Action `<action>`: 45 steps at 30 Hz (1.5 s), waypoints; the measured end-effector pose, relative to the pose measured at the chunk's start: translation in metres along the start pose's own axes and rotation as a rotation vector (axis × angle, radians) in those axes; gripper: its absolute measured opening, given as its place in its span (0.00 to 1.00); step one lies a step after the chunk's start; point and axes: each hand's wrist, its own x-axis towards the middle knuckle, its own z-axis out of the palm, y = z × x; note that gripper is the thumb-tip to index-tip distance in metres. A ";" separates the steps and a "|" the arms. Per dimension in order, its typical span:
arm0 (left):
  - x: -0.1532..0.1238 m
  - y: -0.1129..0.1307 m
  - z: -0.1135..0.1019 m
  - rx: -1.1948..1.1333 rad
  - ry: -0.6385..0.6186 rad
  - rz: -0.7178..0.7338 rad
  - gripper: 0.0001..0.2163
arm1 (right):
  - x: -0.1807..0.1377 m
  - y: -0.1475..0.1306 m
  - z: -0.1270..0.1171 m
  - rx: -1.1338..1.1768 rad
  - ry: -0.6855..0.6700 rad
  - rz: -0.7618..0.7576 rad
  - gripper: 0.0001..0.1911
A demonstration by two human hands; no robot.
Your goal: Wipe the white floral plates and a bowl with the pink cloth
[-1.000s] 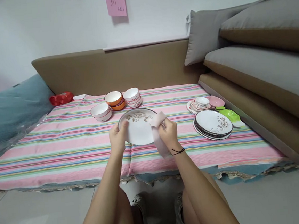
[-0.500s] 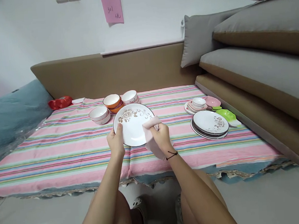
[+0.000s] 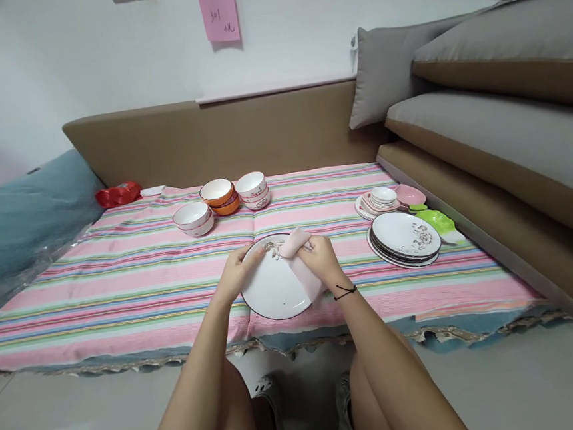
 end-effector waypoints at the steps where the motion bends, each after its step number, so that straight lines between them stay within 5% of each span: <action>1: 0.000 0.000 -0.001 -0.045 0.001 -0.034 0.20 | 0.000 0.000 -0.001 -0.001 0.004 0.007 0.15; 7: 0.002 0.007 0.008 -0.628 -0.011 -0.223 0.35 | 0.004 0.000 0.000 0.124 0.199 0.159 0.21; 13: -0.004 0.013 0.035 -1.049 0.137 -0.288 0.27 | 0.003 0.006 0.012 0.227 0.276 0.234 0.17; 16: -0.003 0.009 0.043 -1.112 0.206 -0.275 0.26 | 0.000 0.004 0.011 0.103 0.298 0.103 0.13; 19: 0.001 0.002 0.046 -1.150 0.223 -0.249 0.27 | -0.004 -0.004 0.011 -0.181 0.161 -0.299 0.16; 22: 0.005 -0.004 0.045 -1.153 0.242 -0.187 0.25 | -0.012 -0.013 0.021 -0.389 -0.214 -0.677 0.21; 24: 0.007 -0.005 0.044 -1.144 0.253 -0.178 0.23 | -0.018 -0.017 0.031 -0.440 -0.396 -0.778 0.22; 27: 0.006 -0.004 0.045 -1.129 0.221 -0.149 0.22 | -0.022 -0.017 0.039 -0.505 -0.418 -0.761 0.23; 33: -0.001 0.002 0.055 -1.118 0.303 -0.097 0.19 | -0.009 -0.010 0.025 -0.652 -0.157 -0.552 0.29; 39: 0.008 -0.001 0.042 -1.164 0.510 -0.084 0.25 | -0.013 -0.020 0.026 -0.491 -0.361 -0.720 0.18; 45: 0.008 -0.004 0.041 -1.131 0.372 -0.165 0.25 | -0.019 -0.026 0.034 -0.245 -0.499 -0.693 0.23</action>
